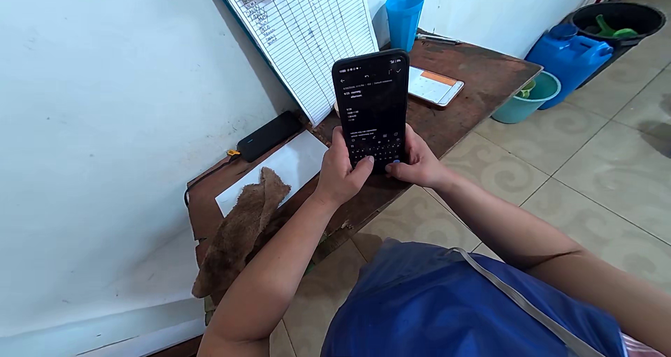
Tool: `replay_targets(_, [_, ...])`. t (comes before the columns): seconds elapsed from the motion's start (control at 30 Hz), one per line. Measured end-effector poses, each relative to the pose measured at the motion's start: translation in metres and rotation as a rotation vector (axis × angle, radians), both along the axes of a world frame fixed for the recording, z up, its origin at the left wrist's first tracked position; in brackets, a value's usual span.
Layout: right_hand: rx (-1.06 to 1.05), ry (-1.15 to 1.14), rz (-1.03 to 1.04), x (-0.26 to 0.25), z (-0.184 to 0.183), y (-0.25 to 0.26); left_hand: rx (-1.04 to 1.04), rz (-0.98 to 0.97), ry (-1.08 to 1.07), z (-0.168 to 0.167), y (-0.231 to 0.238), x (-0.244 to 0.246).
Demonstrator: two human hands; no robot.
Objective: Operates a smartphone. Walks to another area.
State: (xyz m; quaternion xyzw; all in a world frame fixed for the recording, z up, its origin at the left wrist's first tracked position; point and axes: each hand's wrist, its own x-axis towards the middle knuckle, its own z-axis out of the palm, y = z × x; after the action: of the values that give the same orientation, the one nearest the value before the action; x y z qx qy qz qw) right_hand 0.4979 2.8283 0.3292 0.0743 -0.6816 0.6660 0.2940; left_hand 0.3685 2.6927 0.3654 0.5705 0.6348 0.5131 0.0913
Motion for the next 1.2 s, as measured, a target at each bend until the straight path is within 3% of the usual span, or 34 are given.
replay_targets(0.47, [-0.103, 0.023, -0.060, -0.0044, -0.0031, 0.0013, 0.039, -0.115, 0.021, -0.0023, 0.0001, -0.0043])
replay_targets(0.67, [-0.091, 0.058, -0.011, -0.0034, -0.0037, 0.0011, -0.004, -0.042, 0.018, 0.0006, 0.0001, -0.0006])
replay_targets(0.8, [-0.106, 0.049, -0.023, -0.0027, -0.0023, 0.0001, 0.015, -0.090, 0.008, -0.0005, -0.0007, -0.0028])
replay_targets(1.07, [-0.144, 0.043, -0.145, -0.0051, 0.0025, -0.0056, -0.002, -0.117, 0.065, -0.0008, -0.0016, -0.0035])
replay_targets(1.2, [-0.085, 0.073, -0.024, -0.0040, -0.0011, -0.0002, 0.008, -0.134, 0.027, 0.0011, -0.0027, -0.0049])
